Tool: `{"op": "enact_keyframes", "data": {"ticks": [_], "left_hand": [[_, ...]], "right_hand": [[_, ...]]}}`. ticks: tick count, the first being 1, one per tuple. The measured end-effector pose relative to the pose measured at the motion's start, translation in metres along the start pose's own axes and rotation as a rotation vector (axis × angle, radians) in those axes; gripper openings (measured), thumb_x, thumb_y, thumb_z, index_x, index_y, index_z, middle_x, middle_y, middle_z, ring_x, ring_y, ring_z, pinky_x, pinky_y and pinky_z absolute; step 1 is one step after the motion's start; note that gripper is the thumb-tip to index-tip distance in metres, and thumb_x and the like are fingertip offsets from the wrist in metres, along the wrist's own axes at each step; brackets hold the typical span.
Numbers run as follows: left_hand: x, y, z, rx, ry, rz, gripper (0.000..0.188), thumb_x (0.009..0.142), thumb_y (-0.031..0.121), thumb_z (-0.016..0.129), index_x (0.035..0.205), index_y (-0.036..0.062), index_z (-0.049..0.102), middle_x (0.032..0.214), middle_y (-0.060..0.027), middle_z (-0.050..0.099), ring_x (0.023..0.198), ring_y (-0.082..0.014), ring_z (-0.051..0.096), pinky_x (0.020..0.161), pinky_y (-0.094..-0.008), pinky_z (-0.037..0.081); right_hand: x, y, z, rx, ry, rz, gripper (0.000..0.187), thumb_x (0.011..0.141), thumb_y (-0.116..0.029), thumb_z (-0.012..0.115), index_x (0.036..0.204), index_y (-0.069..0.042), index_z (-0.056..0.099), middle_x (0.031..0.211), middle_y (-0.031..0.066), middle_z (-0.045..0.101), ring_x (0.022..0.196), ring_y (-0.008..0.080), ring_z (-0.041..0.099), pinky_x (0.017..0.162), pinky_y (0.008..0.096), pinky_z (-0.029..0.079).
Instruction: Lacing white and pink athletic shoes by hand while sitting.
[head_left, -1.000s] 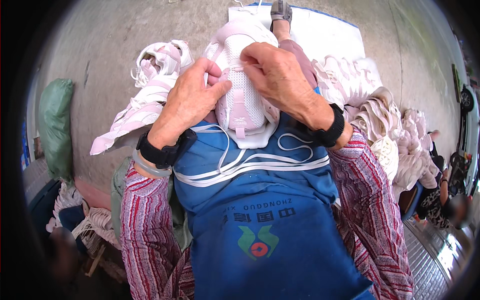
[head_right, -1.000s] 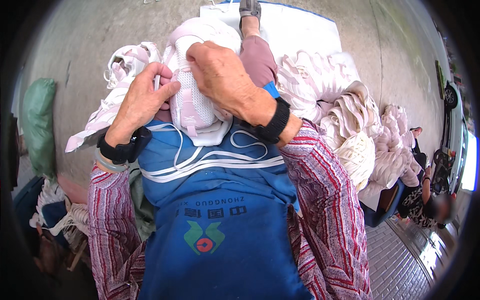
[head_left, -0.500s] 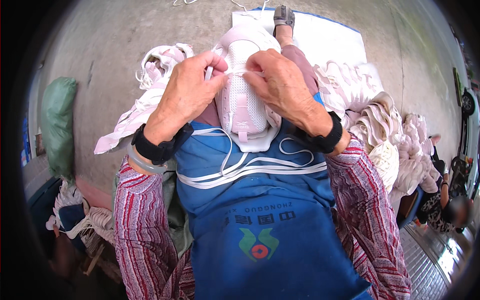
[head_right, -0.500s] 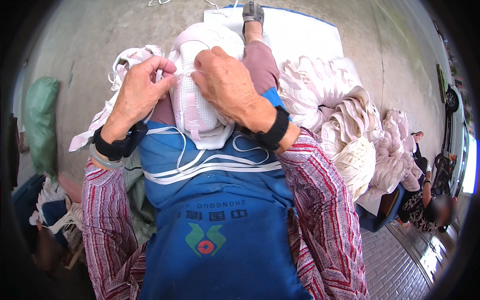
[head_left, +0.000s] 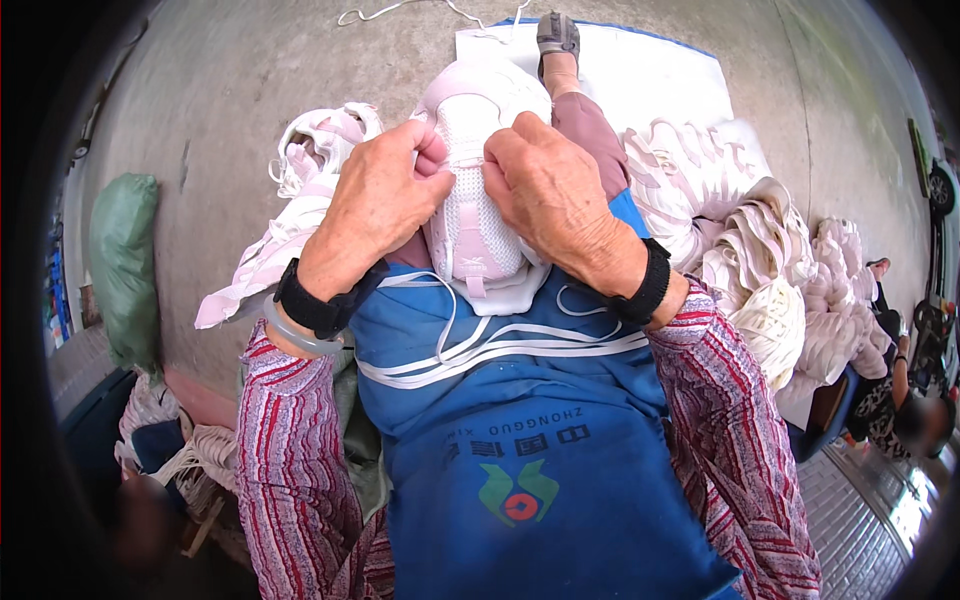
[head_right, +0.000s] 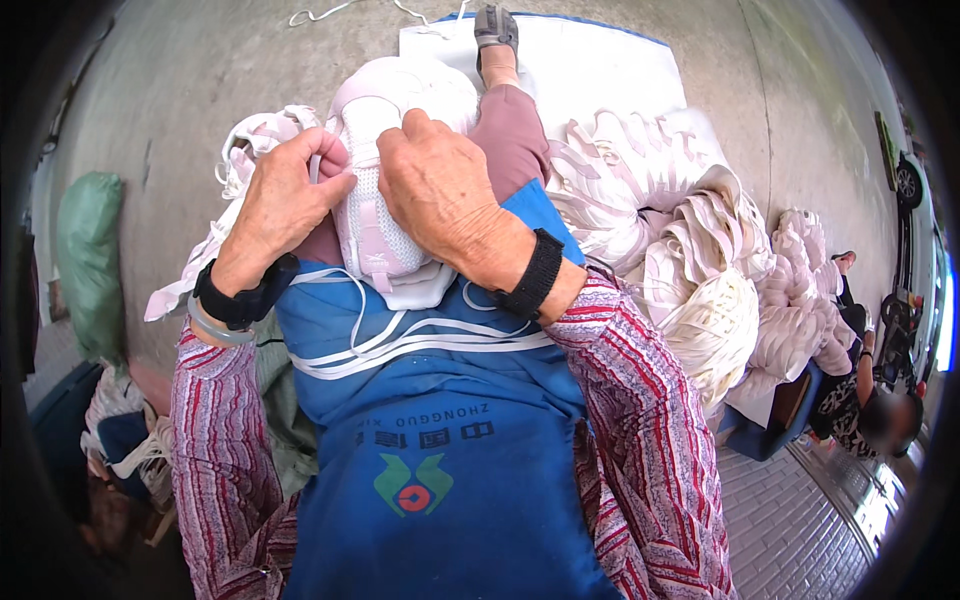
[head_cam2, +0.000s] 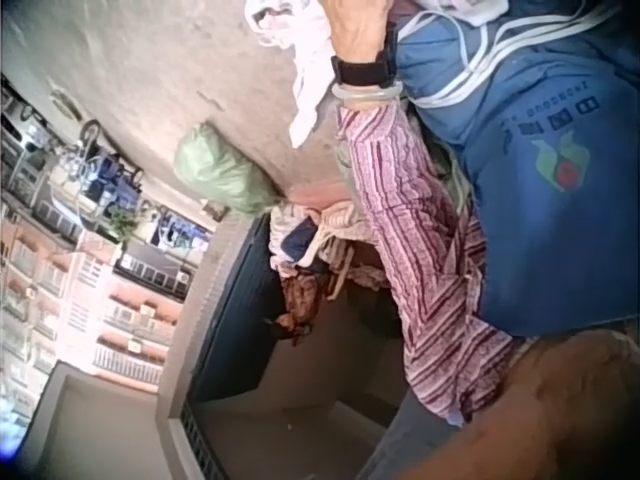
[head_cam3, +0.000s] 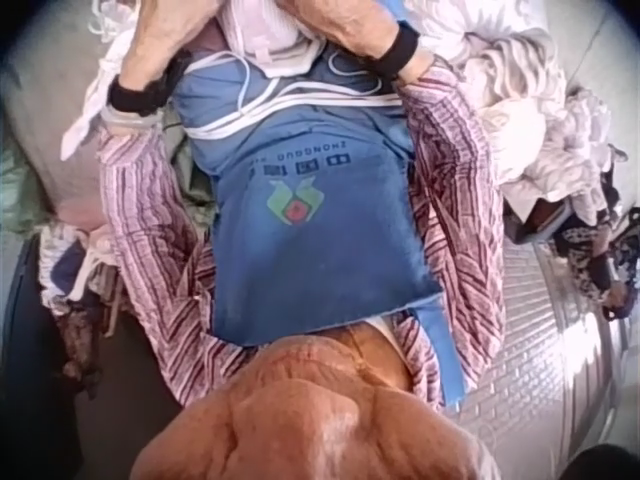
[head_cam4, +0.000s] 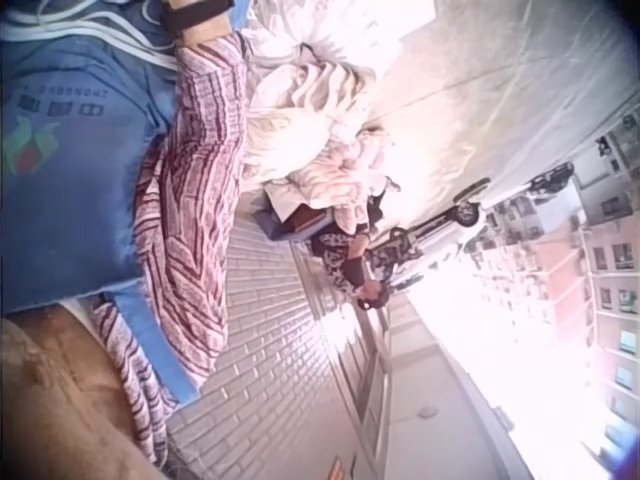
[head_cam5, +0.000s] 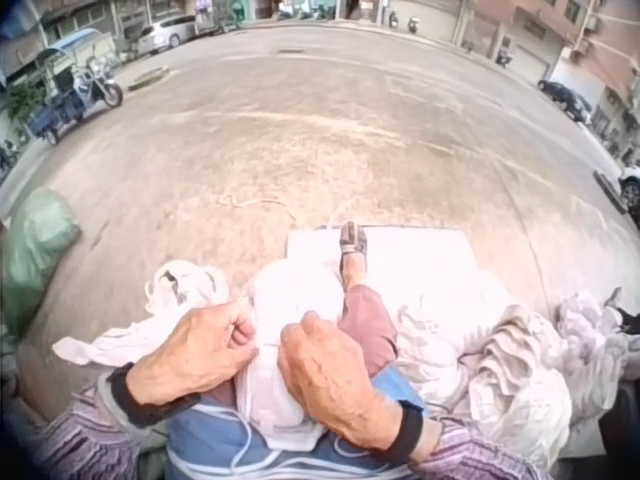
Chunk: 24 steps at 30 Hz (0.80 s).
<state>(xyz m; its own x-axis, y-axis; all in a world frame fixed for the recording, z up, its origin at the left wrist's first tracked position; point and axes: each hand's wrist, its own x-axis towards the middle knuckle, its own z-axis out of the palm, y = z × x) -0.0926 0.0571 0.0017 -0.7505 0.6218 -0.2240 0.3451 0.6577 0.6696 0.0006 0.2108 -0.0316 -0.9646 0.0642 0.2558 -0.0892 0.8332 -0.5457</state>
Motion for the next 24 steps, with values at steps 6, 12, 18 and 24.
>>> {"op": "enact_keyframes", "data": {"ticks": [6,12,18,24], "left_hand": [[-0.001,-0.003,-0.001,-0.033,-0.014,-0.016,0.022,0.076,0.014,0.063,0.092,-0.0021,0.065,0.083,-0.0185,0.068,0.078,-0.0295,0.067,0.072,-0.0358,0.052],[0.001,-0.001,-0.005,-0.062,-0.059,-0.063,0.022,0.075,0.013,0.062,0.091,-0.0025,0.065,0.082,-0.0185,0.068,0.078,-0.0291,0.067,0.073,-0.0349,0.052],[0.003,0.0,0.0,-0.018,-0.069,-0.072,0.019,0.076,0.012,0.066,0.09,-0.001,0.063,0.075,-0.0057,0.063,0.069,-0.0124,0.058,0.064,-0.0269,0.048],[-0.002,-0.003,0.0,-0.059,-0.076,-0.12,0.021,0.077,0.014,0.064,0.091,-0.0011,0.061,0.077,-0.0066,0.063,0.071,-0.0132,0.057,0.067,-0.0277,0.047]], "right_hand": [[0.001,-0.008,0.006,-0.035,-0.055,0.086,0.013,0.079,-0.008,0.059,0.083,0.004,0.056,0.085,0.0203,0.056,0.074,0.0347,0.06,0.064,0.041,0.051],[0.001,-0.003,0.016,0.16,-0.028,0.229,0.015,0.08,-0.01,0.058,0.084,0.004,0.055,0.086,0.0228,0.056,0.071,0.0374,0.06,0.062,0.0426,0.052],[0.002,-0.008,0.018,0.038,-0.006,0.162,0.015,0.081,-0.01,0.057,0.086,0.004,0.055,0.086,0.0236,0.056,0.07,0.038,0.059,0.061,0.0432,0.051],[0.002,0.003,0.004,0.159,-0.044,0.202,0.013,0.08,-0.012,0.059,0.084,0.001,0.059,0.085,0.0204,0.057,0.071,0.0374,0.06,0.061,0.0441,0.05]]}}
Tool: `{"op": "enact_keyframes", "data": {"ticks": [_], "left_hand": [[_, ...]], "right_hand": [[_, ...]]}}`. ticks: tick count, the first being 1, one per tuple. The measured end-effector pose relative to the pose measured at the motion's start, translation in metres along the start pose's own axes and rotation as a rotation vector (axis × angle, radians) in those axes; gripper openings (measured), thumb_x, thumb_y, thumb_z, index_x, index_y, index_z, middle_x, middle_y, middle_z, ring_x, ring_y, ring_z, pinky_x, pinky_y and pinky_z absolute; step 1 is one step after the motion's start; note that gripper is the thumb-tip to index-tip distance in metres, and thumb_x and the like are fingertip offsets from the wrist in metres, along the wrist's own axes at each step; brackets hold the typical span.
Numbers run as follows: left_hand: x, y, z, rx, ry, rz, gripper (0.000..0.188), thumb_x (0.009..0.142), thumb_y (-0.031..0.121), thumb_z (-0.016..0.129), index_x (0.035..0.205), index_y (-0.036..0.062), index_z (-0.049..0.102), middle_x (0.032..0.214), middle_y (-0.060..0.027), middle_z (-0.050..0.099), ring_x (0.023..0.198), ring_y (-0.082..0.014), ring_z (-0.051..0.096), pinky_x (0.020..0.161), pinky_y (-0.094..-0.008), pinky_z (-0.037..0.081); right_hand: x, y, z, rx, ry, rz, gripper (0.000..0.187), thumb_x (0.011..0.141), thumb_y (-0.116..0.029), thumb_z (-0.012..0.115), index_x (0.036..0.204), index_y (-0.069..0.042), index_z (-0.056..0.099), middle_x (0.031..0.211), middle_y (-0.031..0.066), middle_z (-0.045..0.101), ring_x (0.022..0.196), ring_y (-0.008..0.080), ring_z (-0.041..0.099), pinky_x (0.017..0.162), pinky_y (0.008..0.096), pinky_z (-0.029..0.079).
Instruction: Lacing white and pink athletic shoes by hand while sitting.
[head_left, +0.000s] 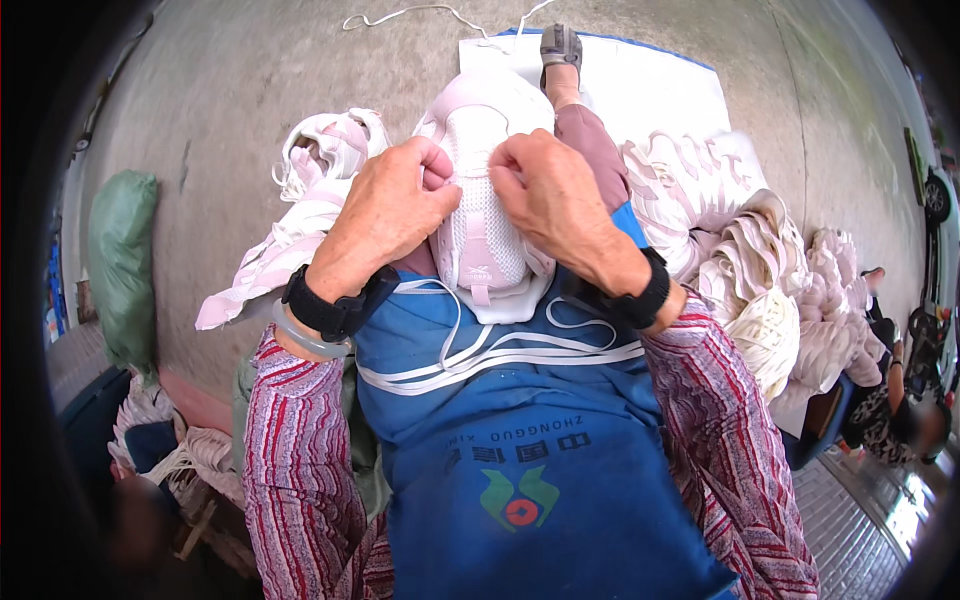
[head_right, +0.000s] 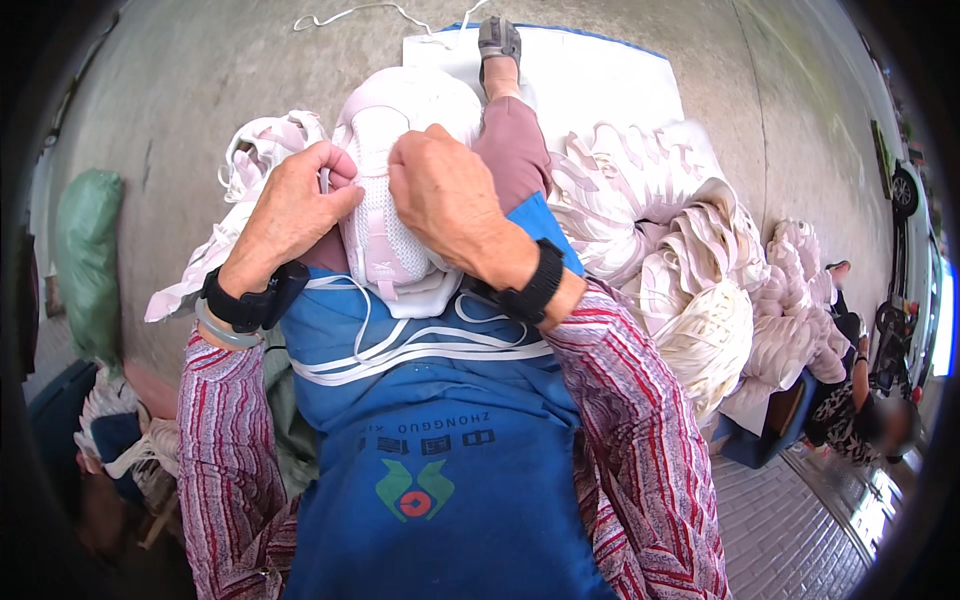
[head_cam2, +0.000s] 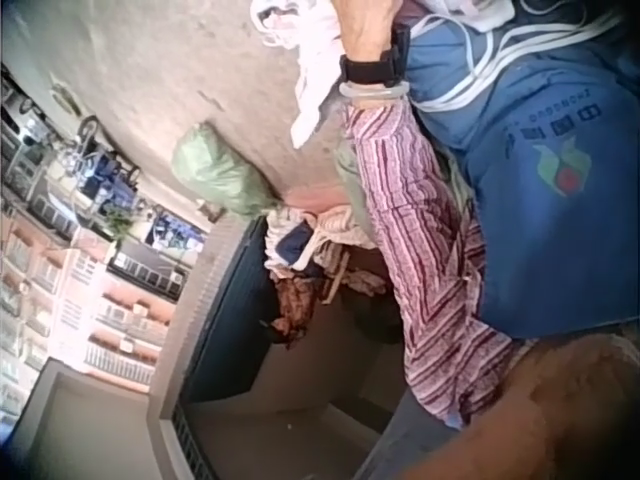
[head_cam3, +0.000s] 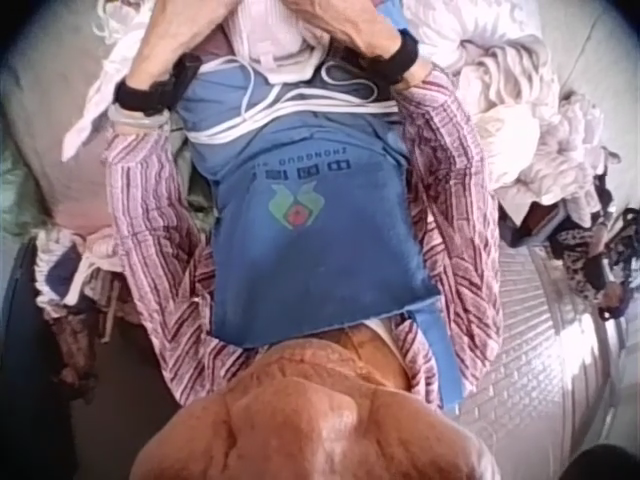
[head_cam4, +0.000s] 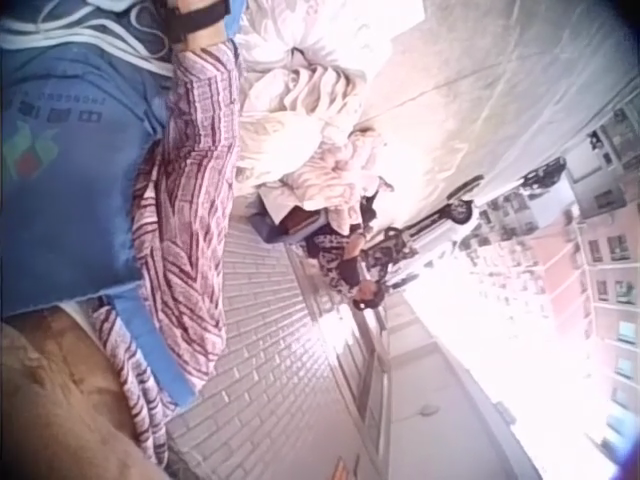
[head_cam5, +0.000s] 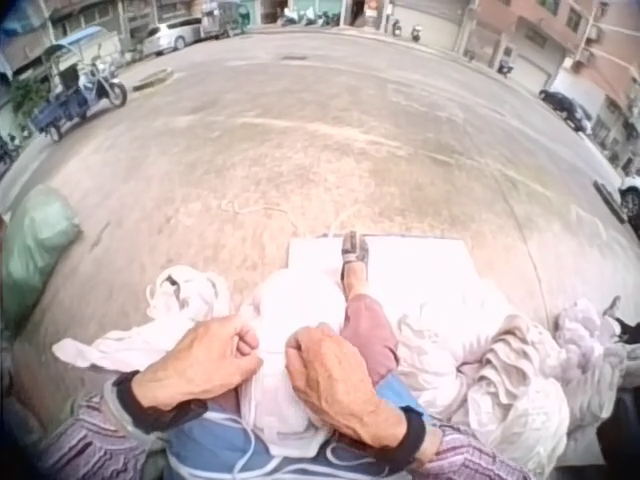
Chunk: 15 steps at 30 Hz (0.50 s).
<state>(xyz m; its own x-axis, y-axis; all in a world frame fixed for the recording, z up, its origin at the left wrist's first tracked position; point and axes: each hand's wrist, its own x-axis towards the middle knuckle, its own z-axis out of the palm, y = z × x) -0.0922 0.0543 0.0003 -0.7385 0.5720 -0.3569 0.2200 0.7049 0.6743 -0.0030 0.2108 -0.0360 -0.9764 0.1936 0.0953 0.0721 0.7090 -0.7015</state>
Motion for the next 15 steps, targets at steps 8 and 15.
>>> {"op": "enact_keyframes", "data": {"ticks": [8,15], "left_hand": [[0.0,-0.004,0.0,-0.024,-0.011,0.025,0.021,0.076,0.014,0.061,0.091,-0.0012,0.06,0.075,-0.0074,0.061,0.069,-0.0145,0.055,0.064,-0.0282,0.045],[-0.001,-0.006,0.003,-0.043,0.018,0.005,0.023,0.076,0.018,0.061,0.088,-0.0013,0.062,0.081,-0.0179,0.067,0.078,-0.0313,0.065,0.072,-0.037,0.051]], "right_hand": [[-0.013,-0.01,0.002,-0.042,0.043,0.011,0.011,0.082,-0.013,0.059,0.083,-0.003,0.064,0.084,0.0161,0.058,0.071,0.0364,0.061,0.062,0.0448,0.049],[-0.022,-0.019,0.007,-0.015,0.124,0.119,0.012,0.082,-0.014,0.061,0.086,-0.004,0.066,0.081,0.0154,0.058,0.071,0.0352,0.061,0.062,0.0435,0.048]]}}
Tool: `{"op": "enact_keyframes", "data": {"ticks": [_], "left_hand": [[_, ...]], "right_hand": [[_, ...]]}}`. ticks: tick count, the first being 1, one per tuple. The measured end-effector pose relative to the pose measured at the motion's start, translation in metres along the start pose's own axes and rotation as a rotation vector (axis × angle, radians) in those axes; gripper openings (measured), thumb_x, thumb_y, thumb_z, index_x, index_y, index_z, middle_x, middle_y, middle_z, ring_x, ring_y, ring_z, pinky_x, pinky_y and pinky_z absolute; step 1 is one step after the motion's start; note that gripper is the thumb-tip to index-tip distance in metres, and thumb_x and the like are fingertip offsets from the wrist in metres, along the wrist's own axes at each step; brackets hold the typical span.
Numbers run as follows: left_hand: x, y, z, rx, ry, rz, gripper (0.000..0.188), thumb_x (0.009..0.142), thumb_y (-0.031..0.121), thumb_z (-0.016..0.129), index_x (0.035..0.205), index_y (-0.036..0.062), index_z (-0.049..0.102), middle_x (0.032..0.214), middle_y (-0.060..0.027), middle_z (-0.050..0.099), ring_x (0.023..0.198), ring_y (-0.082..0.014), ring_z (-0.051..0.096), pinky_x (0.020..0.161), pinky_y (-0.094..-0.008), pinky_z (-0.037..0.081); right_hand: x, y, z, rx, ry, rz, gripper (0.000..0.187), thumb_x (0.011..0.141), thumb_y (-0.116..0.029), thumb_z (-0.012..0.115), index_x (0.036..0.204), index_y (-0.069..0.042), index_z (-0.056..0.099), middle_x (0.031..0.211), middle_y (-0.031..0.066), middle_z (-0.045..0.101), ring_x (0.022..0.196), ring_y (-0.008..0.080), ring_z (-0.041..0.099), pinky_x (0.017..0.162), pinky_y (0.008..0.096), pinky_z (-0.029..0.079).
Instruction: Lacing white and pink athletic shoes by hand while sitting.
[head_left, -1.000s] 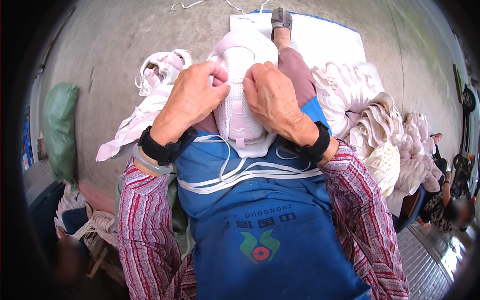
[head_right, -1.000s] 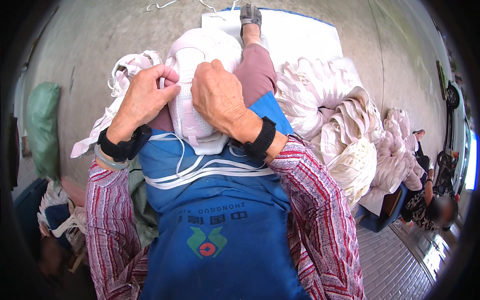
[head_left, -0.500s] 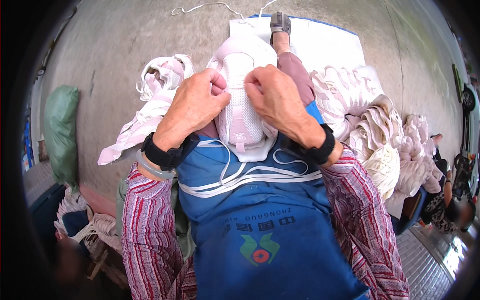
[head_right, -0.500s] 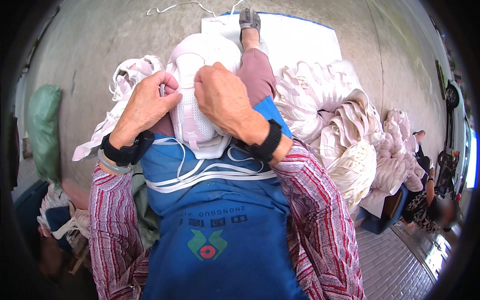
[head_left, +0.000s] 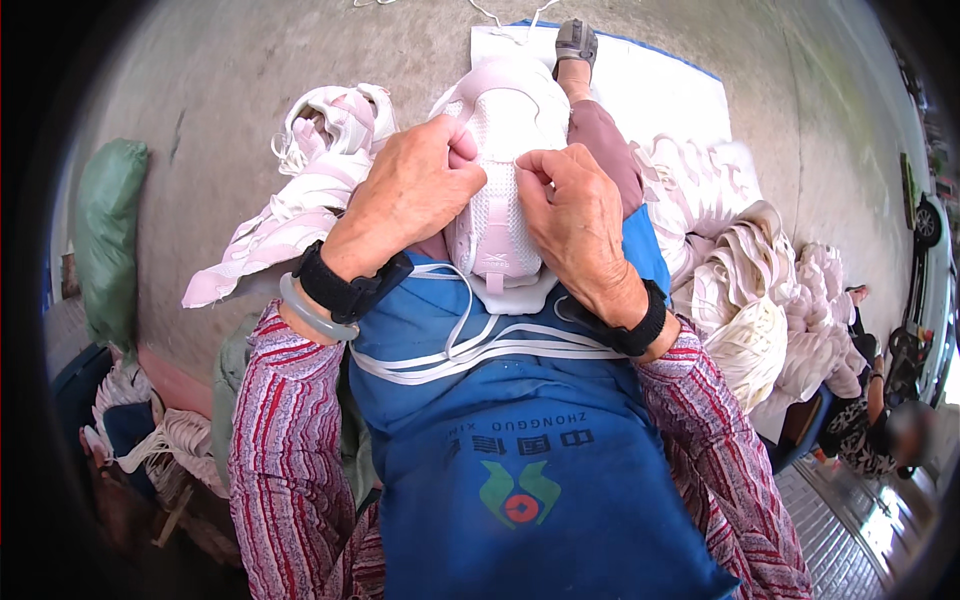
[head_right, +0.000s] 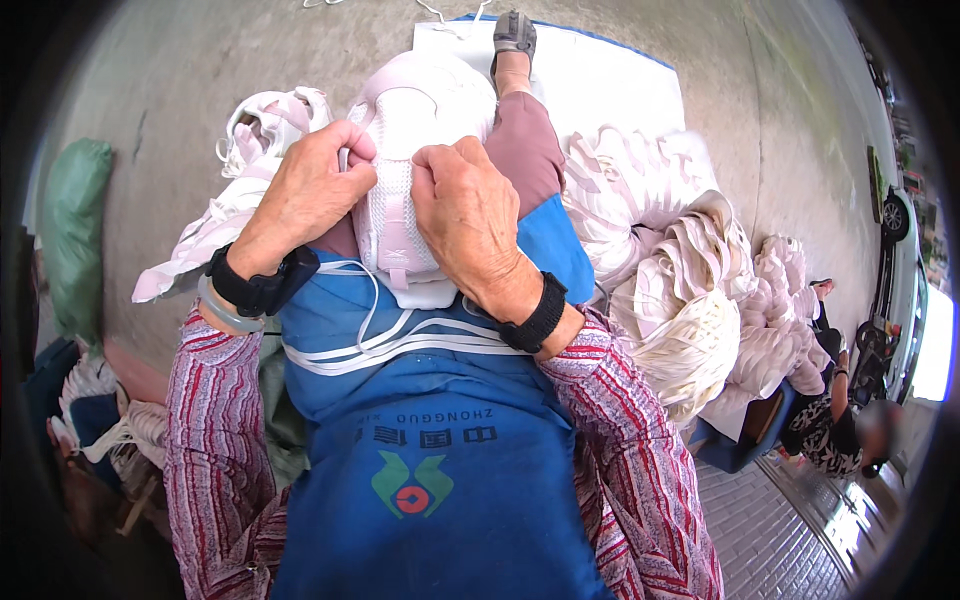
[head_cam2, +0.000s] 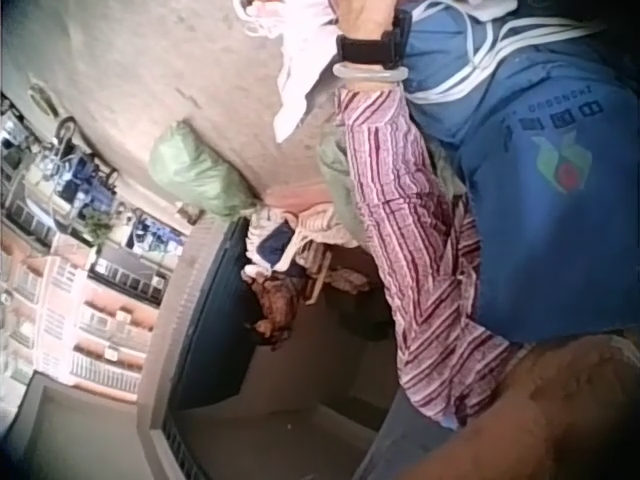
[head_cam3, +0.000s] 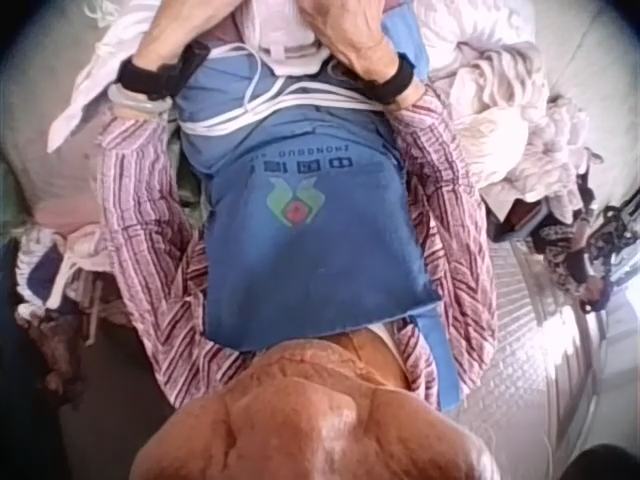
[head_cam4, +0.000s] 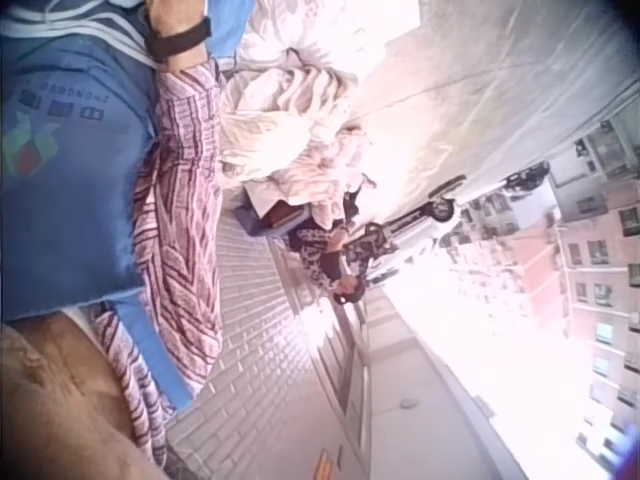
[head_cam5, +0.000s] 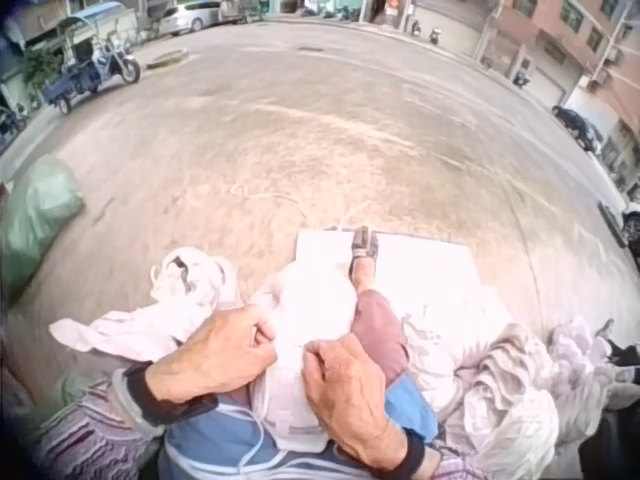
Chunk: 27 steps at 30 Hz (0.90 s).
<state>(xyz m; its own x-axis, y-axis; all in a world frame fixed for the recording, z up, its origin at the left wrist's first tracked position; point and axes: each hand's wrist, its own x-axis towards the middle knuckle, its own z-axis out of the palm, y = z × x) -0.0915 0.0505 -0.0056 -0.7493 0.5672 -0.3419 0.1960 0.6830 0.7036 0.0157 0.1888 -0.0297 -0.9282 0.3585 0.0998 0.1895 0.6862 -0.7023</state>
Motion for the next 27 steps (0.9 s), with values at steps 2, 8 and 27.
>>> {"op": "enact_keyframes", "data": {"ticks": [2,8,27], "left_hand": [[0.0,-0.001,-0.001,-0.016,-0.003,0.02,0.022,0.076,0.019,0.061,0.087,-0.001,0.062,0.081,-0.018,0.067,0.077,-0.0314,0.066,0.072,-0.0378,0.051],[-0.001,-0.008,-0.002,-0.023,0.006,0.021,0.023,0.076,0.019,0.061,0.088,-0.001,0.063,0.082,-0.018,0.068,0.078,-0.0314,0.066,0.072,-0.0378,0.052],[0.0,-0.003,0.009,0.054,0.035,0.063,0.025,0.075,0.014,0.061,0.094,-0.0023,0.058,0.081,-0.0169,0.065,0.076,-0.028,0.064,0.069,-0.0369,0.049]], "right_hand": [[-0.002,-0.001,0.0,0.076,0.009,0.043,0.016,0.081,-0.015,0.064,0.089,-0.003,0.067,0.082,0.0168,0.059,0.075,0.035,0.061,0.066,0.0425,0.048],[-0.002,-0.012,-0.006,0.159,-0.15,0.185,0.033,0.077,-0.019,0.067,0.1,0.005,0.065,0.091,0.0225,0.062,0.086,0.0343,0.062,0.076,0.039,0.049],[0.014,0.003,-0.021,0.935,-0.419,0.557,0.035,0.078,-0.015,0.07,0.102,0.009,0.061,0.065,-0.0016,0.053,0.05,0.0032,0.044,0.041,0.0188,0.03]]}}
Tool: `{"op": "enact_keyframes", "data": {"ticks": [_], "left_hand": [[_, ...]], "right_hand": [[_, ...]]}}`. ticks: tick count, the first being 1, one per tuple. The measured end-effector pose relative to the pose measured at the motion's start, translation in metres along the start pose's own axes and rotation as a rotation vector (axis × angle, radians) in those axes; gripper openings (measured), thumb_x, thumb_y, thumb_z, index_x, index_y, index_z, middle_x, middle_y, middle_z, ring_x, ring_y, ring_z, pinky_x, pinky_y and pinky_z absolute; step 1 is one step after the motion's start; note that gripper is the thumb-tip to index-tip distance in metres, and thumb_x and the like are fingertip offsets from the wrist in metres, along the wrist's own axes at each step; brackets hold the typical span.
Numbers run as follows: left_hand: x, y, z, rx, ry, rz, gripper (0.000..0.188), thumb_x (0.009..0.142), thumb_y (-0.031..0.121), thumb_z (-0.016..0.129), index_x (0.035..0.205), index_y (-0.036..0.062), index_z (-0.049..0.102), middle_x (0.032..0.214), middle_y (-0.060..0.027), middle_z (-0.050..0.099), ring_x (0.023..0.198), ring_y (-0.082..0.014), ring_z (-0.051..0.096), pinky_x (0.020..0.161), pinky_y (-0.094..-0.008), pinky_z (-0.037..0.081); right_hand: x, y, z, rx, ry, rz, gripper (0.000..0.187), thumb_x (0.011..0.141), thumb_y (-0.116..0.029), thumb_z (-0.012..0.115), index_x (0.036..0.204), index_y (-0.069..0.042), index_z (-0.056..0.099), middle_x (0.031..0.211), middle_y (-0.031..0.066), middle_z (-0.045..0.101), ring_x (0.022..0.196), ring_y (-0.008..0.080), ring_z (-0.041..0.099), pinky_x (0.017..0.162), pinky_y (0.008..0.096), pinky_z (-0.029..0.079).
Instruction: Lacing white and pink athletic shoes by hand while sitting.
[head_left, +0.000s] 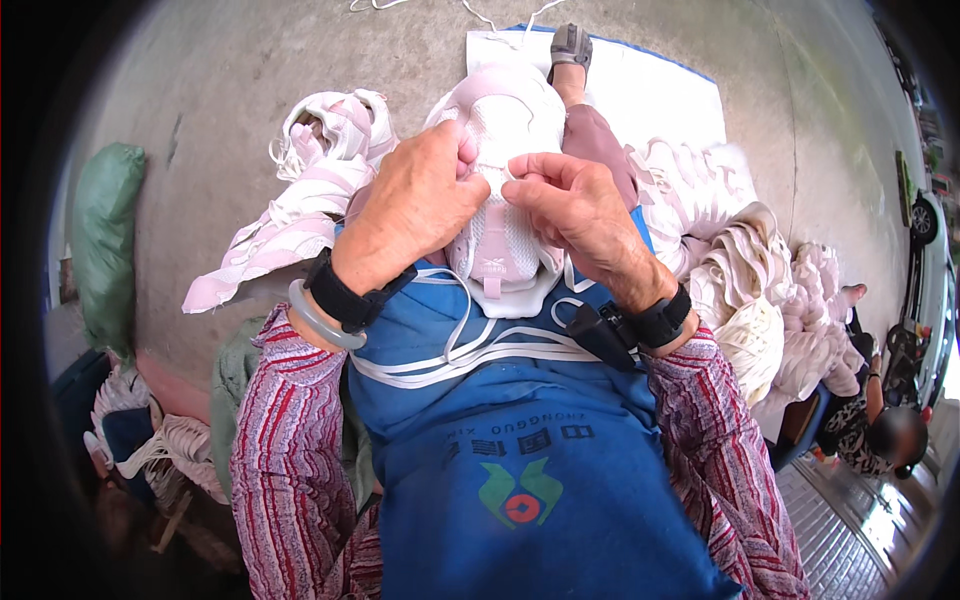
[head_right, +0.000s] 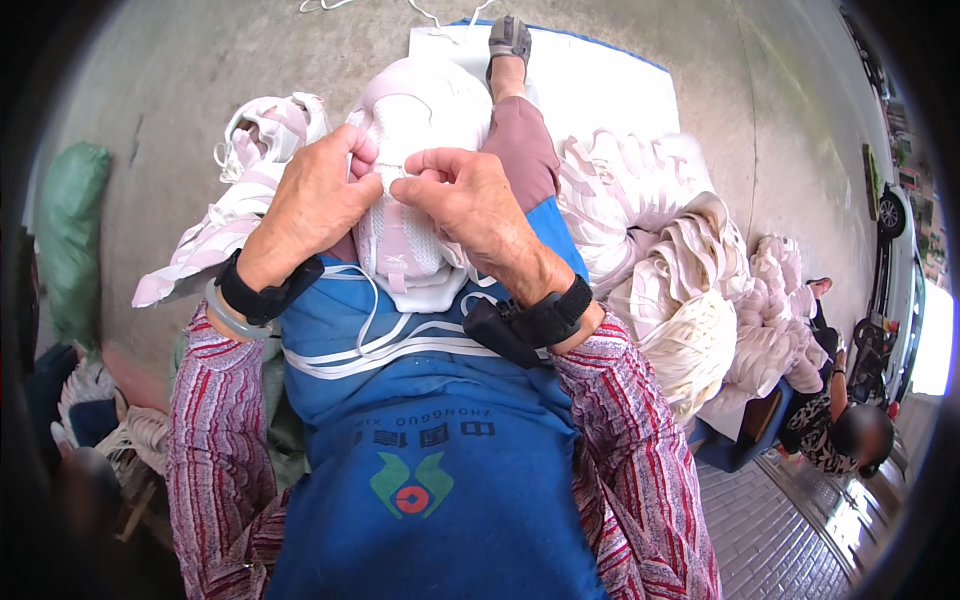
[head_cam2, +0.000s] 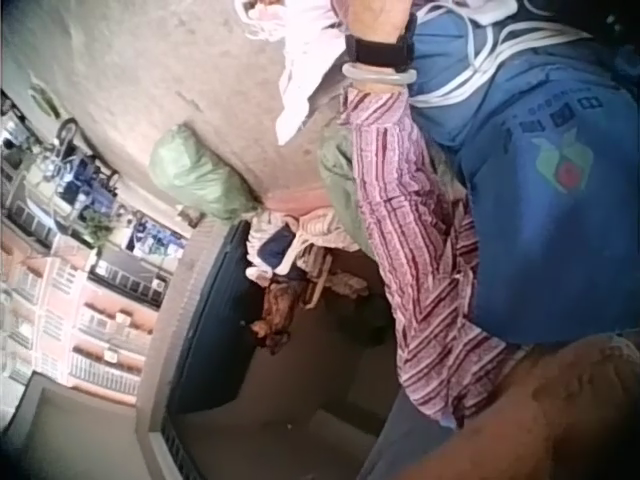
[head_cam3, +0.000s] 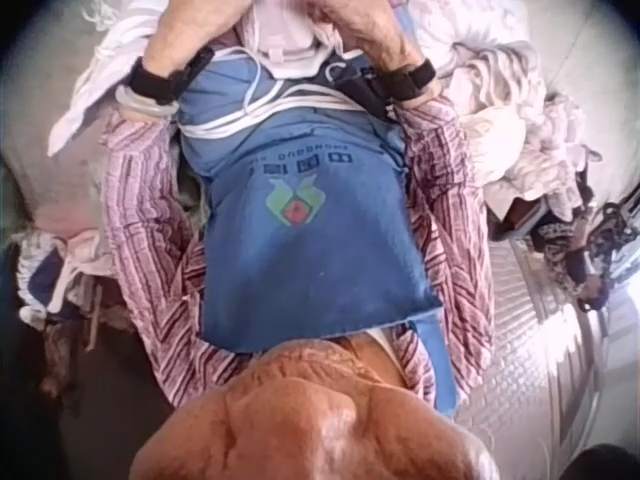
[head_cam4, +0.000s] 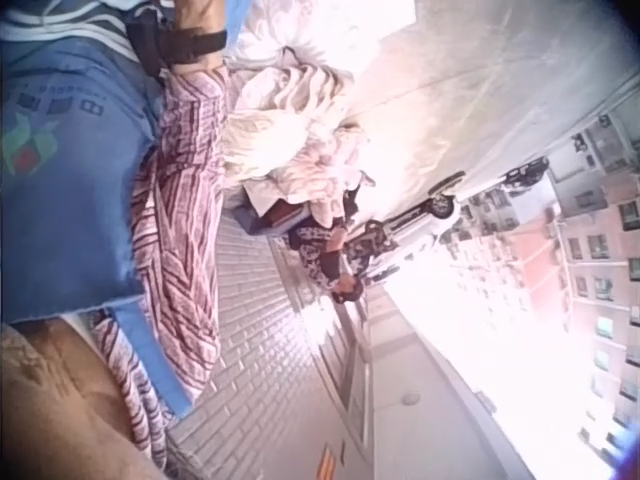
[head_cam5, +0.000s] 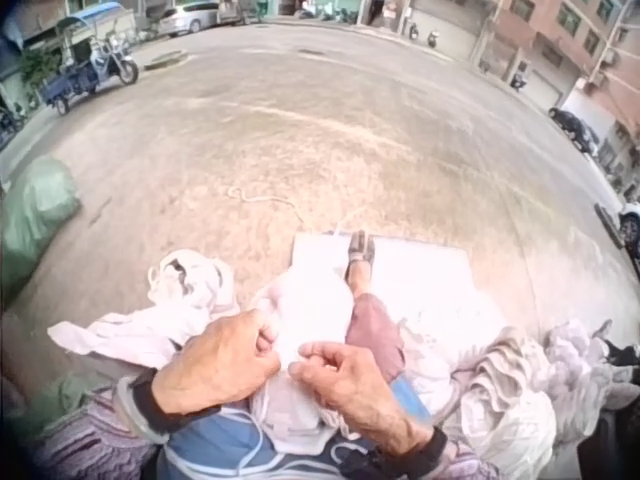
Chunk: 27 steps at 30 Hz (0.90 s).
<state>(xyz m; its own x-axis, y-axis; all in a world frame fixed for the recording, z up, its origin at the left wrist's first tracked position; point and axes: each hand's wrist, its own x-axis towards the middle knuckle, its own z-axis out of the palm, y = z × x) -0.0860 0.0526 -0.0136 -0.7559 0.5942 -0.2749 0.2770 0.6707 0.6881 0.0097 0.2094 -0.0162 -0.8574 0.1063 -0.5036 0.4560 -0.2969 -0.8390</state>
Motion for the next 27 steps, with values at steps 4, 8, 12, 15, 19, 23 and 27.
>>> {"op": "enact_keyframes", "data": {"ticks": [4,8,12,15,19,23,27], "left_hand": [[0.0,0.001,0.007,0.143,0.155,0.286,0.017,0.077,0.01,0.058,0.087,-0.003,0.054,0.081,-0.0214,0.061,0.076,-0.0384,0.061,0.068,-0.0444,0.048],[0.006,0.006,0.003,0.341,0.122,0.446,0.008,0.079,0.002,0.055,0.083,-0.0023,0.05,0.078,-0.0208,0.056,0.074,-0.0406,0.057,0.063,-0.0452,0.046],[0.006,0.01,0.003,0.415,0.091,0.448,0.006,0.08,0.0,0.053,0.083,-0.0024,0.049,0.079,-0.0204,0.055,0.076,-0.0413,0.056,0.063,-0.0452,0.045],[0.01,0.009,-0.003,0.342,0.071,0.516,0.005,0.081,0.001,0.053,0.082,-0.0024,0.05,0.078,-0.0199,0.056,0.076,-0.041,0.056,0.063,-0.0449,0.044],[0.016,0.005,-0.017,0.249,-0.03,0.569,0.007,0.082,0.004,0.053,0.079,-0.0023,0.052,0.075,-0.0211,0.056,0.072,-0.04,0.059,0.062,-0.0441,0.046],[0.002,0.007,-0.034,0.154,-0.035,0.487,0.01,0.082,0.006,0.056,0.08,-0.0032,0.053,0.074,-0.0199,0.057,0.068,-0.0368,0.058,0.06,-0.041,0.045],[-0.013,-0.002,-0.037,0.044,-0.138,0.23,0.008,0.083,0.006,0.058,0.081,-0.0018,0.055,0.067,-0.0104,0.056,0.059,-0.0194,0.057,0.055,-0.0313,0.044]], "right_hand": [[0.002,0.005,0.0,-0.003,0.026,-0.028,0.033,0.078,-0.016,0.07,0.1,0.008,0.063,0.067,-0.0017,0.054,0.054,0.0037,0.046,0.044,0.02,0.034],[0.003,0.003,0.0,-0.121,0.061,-0.063,0.03,0.077,-0.016,0.069,0.096,0.007,0.065,0.071,0.0002,0.058,0.062,0.0057,0.049,0.051,0.022,0.04],[0.005,0.005,-0.003,-0.19,0.038,-0.062,0.029,0.084,-0.015,0.065,0.105,0.004,0.061,0.066,-0.0041,0.053,0.05,0.0021,0.043,0.042,0.0187,0.031],[0.003,0.002,-0.009,-0.316,0.013,-0.081,0.032,0.085,-0.017,0.064,0.109,0.004,0.061,0.069,-0.0015,0.056,0.054,0.0051,0.047,0.046,0.0209,0.036],[-0.003,0.0,-0.017,-0.47,0.036,-0.235,0.037,0.079,-0.021,0.062,0.103,0.007,0.063,0.077,0.0144,0.066,0.069,0.0179,0.061,0.062,0.0304,0.048],[-0.008,-0.005,-0.027,-0.647,0.153,-0.316,0.035,0.08,-0.018,0.062,0.107,0.005,0.062,0.077,0.0143,0.064,0.07,0.0208,0.062,0.064,0.0319,0.049],[-0.013,-0.011,-0.032,-0.665,0.366,-0.544,0.023,0.084,-0.009,0.061,0.104,0.001,0.064,0.079,0.013,0.064,0.069,0.0216,0.062,0.064,0.0341,0.051]]}}
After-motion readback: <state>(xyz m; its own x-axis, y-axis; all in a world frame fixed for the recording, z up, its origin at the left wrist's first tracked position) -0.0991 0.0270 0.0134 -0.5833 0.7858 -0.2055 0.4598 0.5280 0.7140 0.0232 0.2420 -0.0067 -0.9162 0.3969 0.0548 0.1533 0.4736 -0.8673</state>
